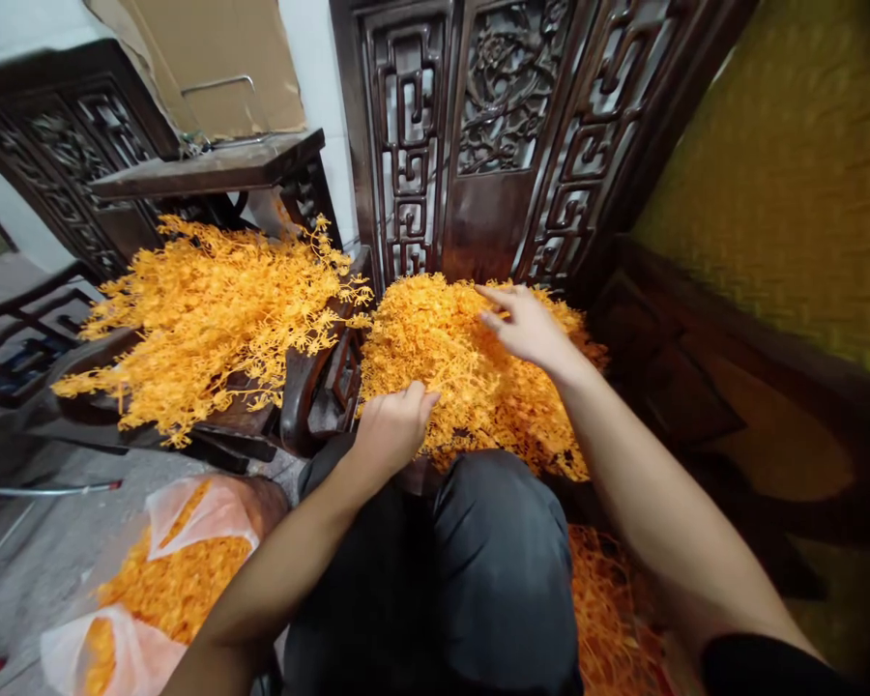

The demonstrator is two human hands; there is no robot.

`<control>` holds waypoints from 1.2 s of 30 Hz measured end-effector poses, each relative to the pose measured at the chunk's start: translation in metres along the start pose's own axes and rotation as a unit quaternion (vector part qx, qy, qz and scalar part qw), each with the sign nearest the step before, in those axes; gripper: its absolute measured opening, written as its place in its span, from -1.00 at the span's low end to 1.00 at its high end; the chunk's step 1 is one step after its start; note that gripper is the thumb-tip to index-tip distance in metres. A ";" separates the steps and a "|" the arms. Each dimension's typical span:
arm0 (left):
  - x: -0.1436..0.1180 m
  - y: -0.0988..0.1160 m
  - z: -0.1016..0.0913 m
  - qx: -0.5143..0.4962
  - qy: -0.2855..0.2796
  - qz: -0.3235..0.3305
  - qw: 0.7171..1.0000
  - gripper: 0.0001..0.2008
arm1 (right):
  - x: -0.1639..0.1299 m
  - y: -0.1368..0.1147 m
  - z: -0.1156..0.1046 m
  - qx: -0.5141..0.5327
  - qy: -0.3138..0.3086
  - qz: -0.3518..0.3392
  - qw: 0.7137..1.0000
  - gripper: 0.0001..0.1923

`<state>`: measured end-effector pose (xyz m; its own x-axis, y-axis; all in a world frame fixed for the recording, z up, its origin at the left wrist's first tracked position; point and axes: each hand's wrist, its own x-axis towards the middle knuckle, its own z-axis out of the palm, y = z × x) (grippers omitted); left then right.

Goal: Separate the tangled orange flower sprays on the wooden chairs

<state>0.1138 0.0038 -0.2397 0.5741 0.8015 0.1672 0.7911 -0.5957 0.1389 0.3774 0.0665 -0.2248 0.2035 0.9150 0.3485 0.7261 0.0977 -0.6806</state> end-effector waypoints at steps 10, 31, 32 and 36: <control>-0.001 -0.003 0.001 -0.008 0.011 -0.003 1.000 -0.61 | -0.038 -0.040 0.005 0.100 -0.183 -0.131 0.969 -0.46; 0.003 -0.016 0.004 -0.263 0.011 -0.036 0.964 -0.62 | -0.015 0.008 0.013 0.023 -0.013 -0.071 0.997 -0.35; 0.003 -0.016 0.005 -0.265 0.011 -0.039 0.963 -0.62 | -0.022 -0.003 0.014 0.054 -0.025 -0.066 0.996 -0.36; 0.002 -0.013 0.004 -0.281 0.026 -0.058 0.958 -0.60 | -0.045 -0.040 0.017 0.153 -0.142 -0.054 0.976 -0.41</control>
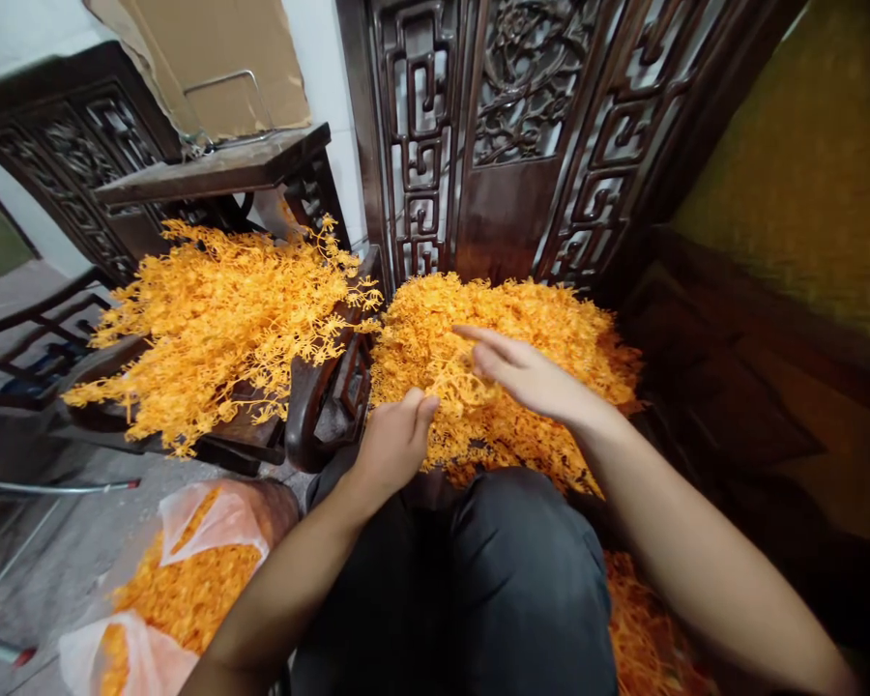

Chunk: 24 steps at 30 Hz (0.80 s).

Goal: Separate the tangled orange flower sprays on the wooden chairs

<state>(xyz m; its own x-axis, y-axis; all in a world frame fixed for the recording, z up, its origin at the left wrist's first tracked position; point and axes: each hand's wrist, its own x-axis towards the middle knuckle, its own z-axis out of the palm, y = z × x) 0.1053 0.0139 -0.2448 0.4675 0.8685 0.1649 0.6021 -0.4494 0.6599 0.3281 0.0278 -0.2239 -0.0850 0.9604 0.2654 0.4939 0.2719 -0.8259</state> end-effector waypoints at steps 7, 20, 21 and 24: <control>-0.005 0.001 -0.008 -0.081 -0.030 0.004 0.996 -0.51 | 0.022 0.041 -0.025 0.041 0.253 0.110 0.960 -0.62; 0.002 0.004 -0.001 -0.029 0.041 -0.033 0.998 -0.61 | -0.016 0.005 0.014 -0.109 0.180 -0.075 0.975 -0.33; 0.001 0.005 -0.001 -0.026 0.042 -0.036 0.998 -0.63 | -0.022 -0.003 0.023 -0.124 0.164 -0.087 0.975 -0.27; -0.001 0.008 -0.001 -0.049 0.032 -0.027 0.998 -0.61 | -0.026 -0.014 0.034 -0.159 0.143 -0.123 0.969 -0.46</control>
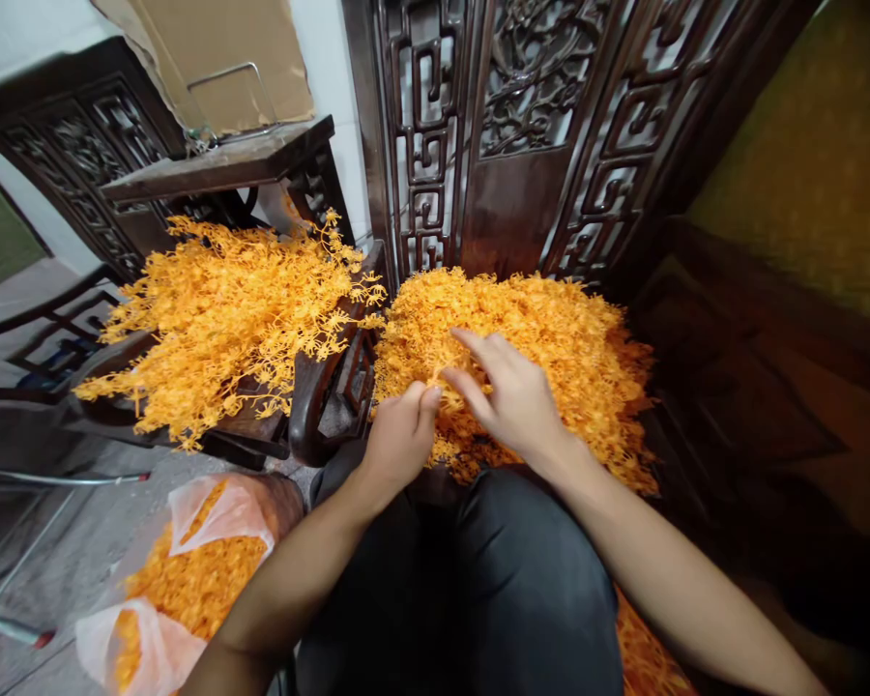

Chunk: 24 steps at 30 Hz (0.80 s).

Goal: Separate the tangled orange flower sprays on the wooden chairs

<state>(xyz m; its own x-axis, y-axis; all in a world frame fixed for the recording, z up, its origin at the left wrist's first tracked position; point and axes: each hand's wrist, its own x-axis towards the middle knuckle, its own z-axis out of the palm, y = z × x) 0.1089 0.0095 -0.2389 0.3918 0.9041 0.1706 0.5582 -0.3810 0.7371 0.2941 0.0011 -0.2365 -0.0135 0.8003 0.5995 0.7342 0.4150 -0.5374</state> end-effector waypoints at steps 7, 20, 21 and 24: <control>-0.002 0.000 0.002 -0.280 -0.113 -0.091 0.949 -0.49 | 0.031 0.032 -0.008 0.148 -0.019 0.084 0.985 -0.59; 0.011 -0.004 0.003 -0.443 -0.108 -0.161 0.875 -0.52 | 0.063 0.054 0.036 0.226 -0.019 0.135 0.965 -0.46; 0.010 -0.003 0.001 -0.452 -0.115 -0.168 0.868 -0.51 | 0.066 0.058 0.038 0.235 -0.019 0.141 0.962 -0.46; 0.003 0.000 -0.005 -0.471 -0.150 -0.177 0.851 -0.51 | 0.076 0.081 0.035 0.253 0.016 0.166 0.953 -0.41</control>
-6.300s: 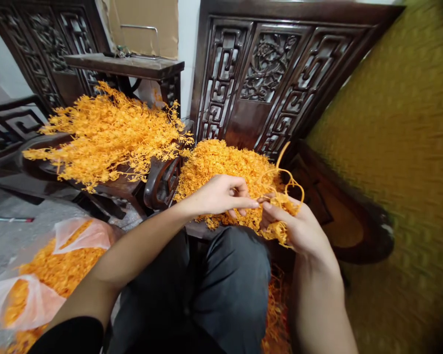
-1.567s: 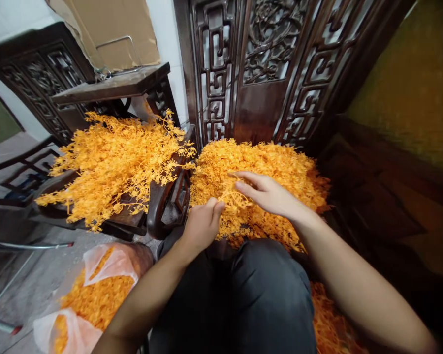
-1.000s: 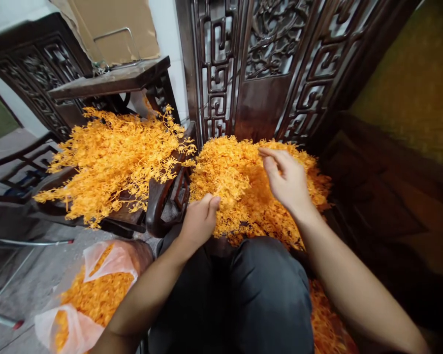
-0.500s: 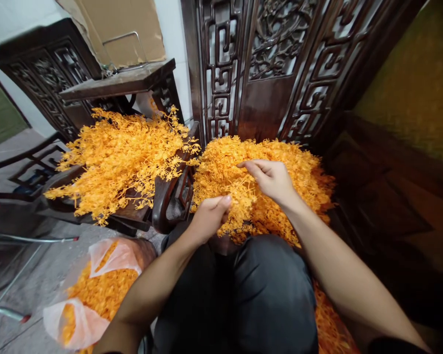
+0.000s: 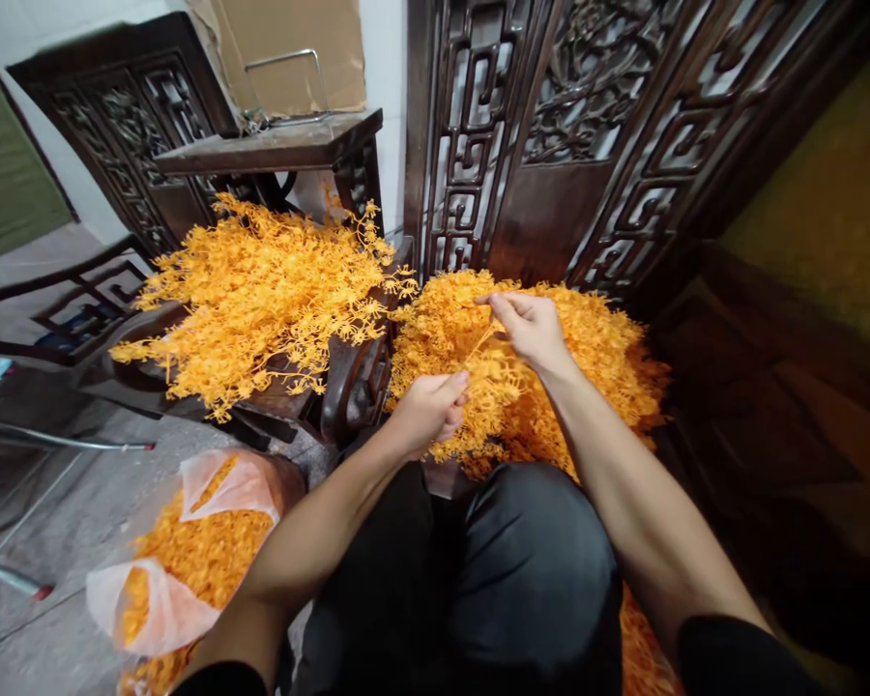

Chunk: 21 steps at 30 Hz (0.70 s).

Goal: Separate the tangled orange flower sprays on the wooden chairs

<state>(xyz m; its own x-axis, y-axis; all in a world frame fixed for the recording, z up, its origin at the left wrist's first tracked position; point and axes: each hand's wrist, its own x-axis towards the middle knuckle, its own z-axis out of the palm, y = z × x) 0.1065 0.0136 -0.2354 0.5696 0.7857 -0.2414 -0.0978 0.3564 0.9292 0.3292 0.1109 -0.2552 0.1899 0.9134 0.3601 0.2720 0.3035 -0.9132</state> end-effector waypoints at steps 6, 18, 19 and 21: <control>-0.006 -0.003 -0.013 0.054 0.062 0.042 0.996 -0.51 | 0.014 0.013 -0.049 0.078 0.122 0.031 0.989 -0.44; 0.004 0.003 -0.018 0.319 0.116 0.155 0.928 -0.55 | -0.015 -0.026 -0.035 -0.172 0.016 -0.058 0.983 -0.46; 0.004 0.004 -0.016 0.334 0.114 0.158 0.922 -0.56 | -0.021 -0.039 -0.030 -0.176 -0.006 -0.081 0.981 -0.47; 0.004 0.005 -0.014 0.359 0.110 0.165 0.912 -0.58 | -0.033 -0.066 -0.017 -0.161 -0.072 -0.119 0.977 -0.51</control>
<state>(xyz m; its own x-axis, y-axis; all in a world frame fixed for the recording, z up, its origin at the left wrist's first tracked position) 0.0969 0.0257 -0.2354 0.4204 0.9009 0.1081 0.3696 -0.2789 0.8864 0.3209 0.0565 -0.2034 -0.0431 0.8632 0.5030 0.5797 0.4317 -0.6911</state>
